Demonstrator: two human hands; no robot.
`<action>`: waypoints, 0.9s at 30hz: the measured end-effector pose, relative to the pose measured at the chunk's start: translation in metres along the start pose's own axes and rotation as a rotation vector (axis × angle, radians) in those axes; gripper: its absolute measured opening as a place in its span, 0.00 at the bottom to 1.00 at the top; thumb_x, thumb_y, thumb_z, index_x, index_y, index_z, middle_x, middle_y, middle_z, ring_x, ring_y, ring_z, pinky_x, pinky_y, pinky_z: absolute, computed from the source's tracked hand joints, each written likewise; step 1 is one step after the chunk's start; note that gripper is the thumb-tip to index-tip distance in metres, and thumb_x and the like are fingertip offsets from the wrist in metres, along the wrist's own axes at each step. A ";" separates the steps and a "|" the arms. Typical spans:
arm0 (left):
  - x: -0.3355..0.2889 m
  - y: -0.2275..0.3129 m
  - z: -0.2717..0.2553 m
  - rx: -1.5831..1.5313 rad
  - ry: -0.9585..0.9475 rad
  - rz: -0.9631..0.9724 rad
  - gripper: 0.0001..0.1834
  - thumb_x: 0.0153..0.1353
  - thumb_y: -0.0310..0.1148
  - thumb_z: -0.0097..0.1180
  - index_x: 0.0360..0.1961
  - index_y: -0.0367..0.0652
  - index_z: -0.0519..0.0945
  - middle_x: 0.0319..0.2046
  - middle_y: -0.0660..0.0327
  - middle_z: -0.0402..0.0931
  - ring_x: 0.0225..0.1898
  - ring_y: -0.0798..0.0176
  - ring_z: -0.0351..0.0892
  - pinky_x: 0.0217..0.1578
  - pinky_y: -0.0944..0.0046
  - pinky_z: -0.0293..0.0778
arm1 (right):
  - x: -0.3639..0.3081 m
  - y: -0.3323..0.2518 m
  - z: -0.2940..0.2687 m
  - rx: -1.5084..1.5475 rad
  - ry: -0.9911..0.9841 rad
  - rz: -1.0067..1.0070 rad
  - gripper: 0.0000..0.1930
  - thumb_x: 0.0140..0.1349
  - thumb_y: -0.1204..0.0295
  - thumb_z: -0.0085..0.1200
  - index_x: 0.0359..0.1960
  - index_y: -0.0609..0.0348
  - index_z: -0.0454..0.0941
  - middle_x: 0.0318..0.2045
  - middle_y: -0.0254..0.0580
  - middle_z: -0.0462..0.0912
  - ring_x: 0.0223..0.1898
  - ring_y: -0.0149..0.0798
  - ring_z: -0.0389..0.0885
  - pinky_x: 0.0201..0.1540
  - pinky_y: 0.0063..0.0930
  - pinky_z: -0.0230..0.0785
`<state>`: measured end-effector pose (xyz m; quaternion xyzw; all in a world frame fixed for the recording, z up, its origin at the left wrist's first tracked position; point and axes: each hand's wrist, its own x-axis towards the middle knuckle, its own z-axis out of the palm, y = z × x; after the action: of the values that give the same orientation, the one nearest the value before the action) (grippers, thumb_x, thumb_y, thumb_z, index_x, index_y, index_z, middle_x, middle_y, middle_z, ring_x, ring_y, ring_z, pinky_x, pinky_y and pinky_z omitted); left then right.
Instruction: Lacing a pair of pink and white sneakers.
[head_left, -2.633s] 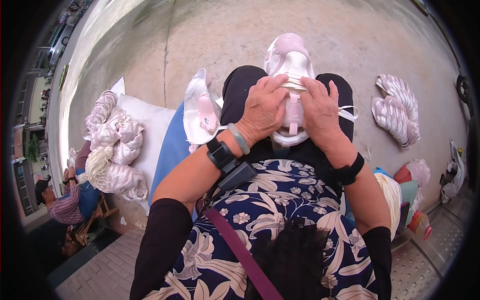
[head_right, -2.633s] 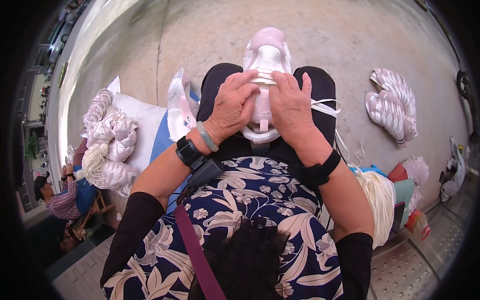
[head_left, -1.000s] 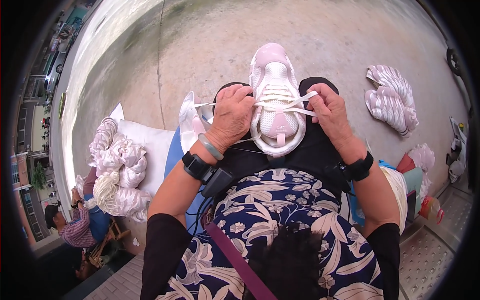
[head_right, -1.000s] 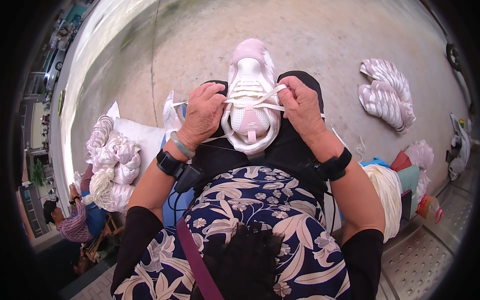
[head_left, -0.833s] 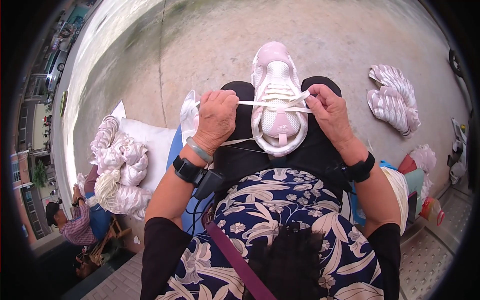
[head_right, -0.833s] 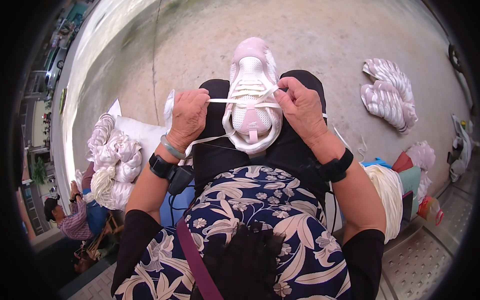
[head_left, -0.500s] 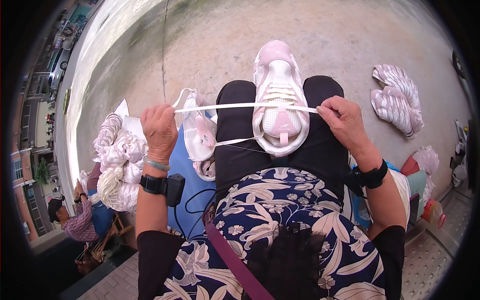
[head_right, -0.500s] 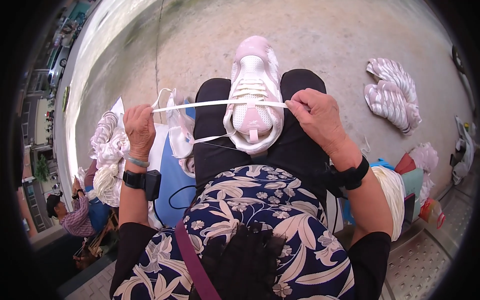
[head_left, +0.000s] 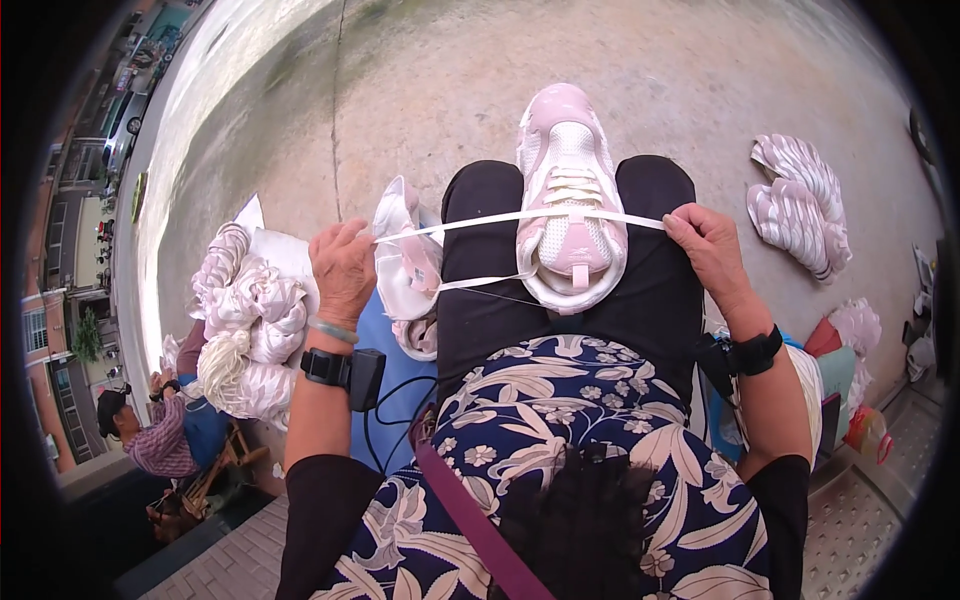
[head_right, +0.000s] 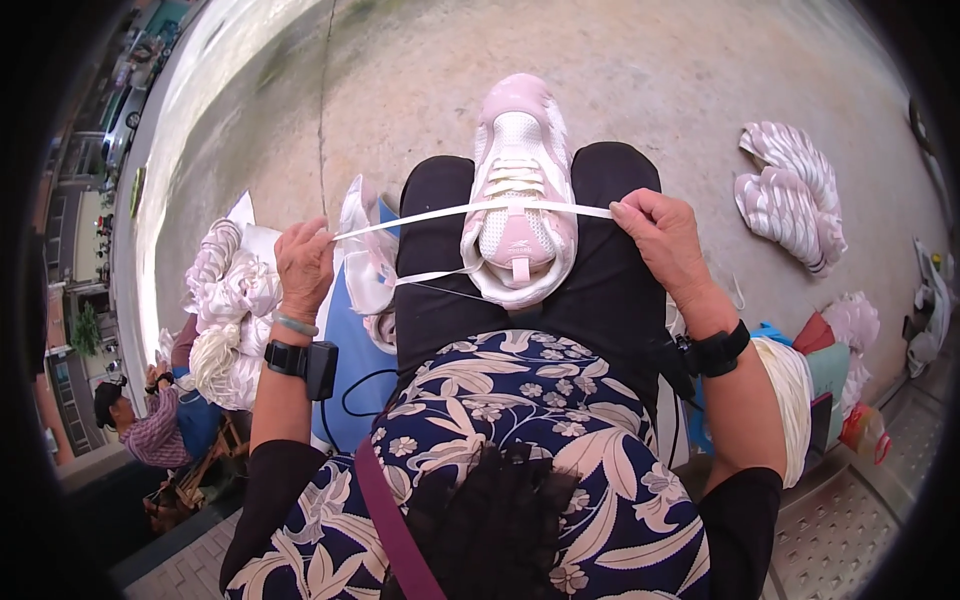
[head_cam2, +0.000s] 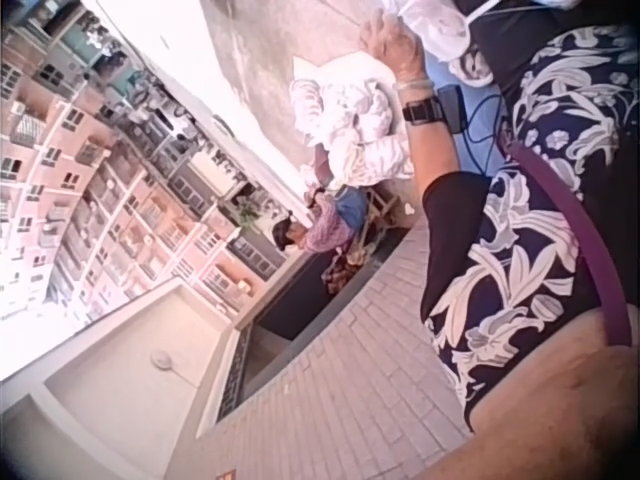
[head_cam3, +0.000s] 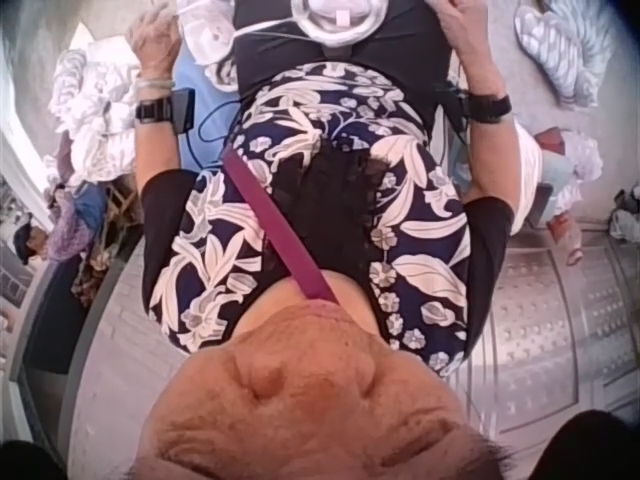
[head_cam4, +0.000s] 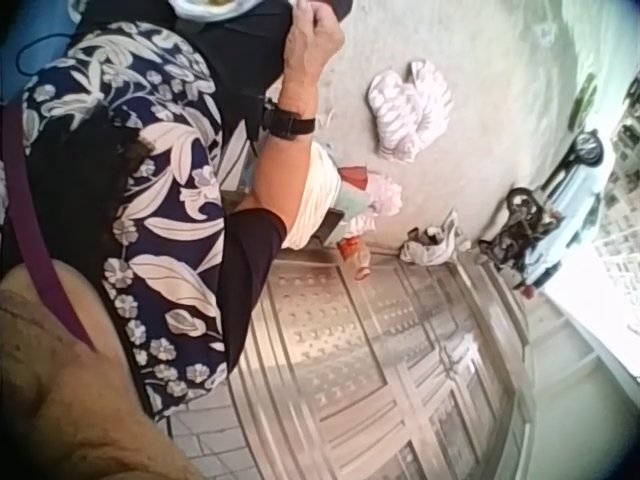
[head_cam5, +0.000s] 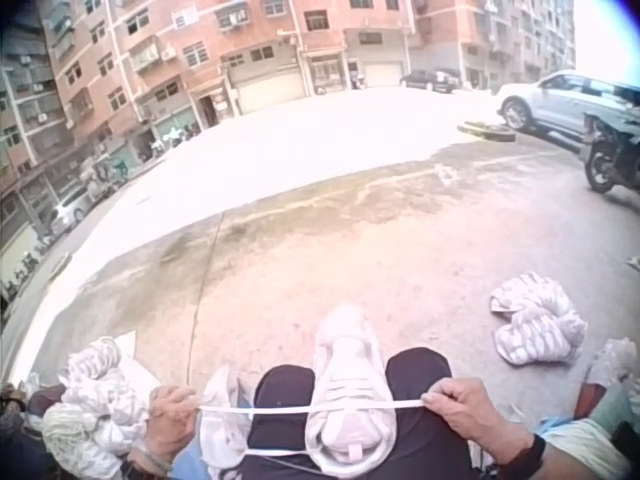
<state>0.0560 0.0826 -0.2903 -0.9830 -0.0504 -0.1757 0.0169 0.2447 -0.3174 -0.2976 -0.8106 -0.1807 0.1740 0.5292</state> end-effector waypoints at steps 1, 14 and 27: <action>-0.001 0.001 0.000 -0.007 -0.014 -0.003 0.03 0.48 0.27 0.56 0.27 0.44 0.80 0.39 0.61 0.78 0.43 0.54 0.73 0.48 0.56 0.63 | -0.001 0.000 -0.001 0.028 -0.025 0.015 0.10 0.60 0.69 0.54 0.25 0.62 0.76 0.17 0.26 0.67 0.23 0.21 0.62 0.25 0.18 0.56; 0.007 0.018 -0.011 -0.122 0.043 -0.003 0.03 0.48 0.26 0.55 0.26 0.40 0.77 0.36 0.58 0.78 0.40 0.53 0.74 0.46 0.56 0.63 | -0.006 -0.036 0.039 -0.243 -0.109 -0.101 0.21 0.50 0.62 0.61 0.40 0.62 0.73 0.24 0.48 0.77 0.26 0.42 0.77 0.30 0.30 0.68; -0.010 -0.009 -0.009 -0.252 0.001 -0.101 0.04 0.51 0.26 0.56 0.30 0.40 0.78 0.36 0.55 0.78 0.38 0.51 0.75 0.43 0.56 0.66 | -0.018 -0.044 0.018 -0.401 -0.161 -0.238 0.16 0.50 0.71 0.57 0.41 0.57 0.71 0.32 0.46 0.77 0.29 0.47 0.78 0.29 0.35 0.69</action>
<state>0.0426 0.0903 -0.2852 -0.9735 -0.0771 -0.1816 -0.1157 0.2154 -0.2953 -0.2618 -0.8561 -0.3472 0.1351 0.3582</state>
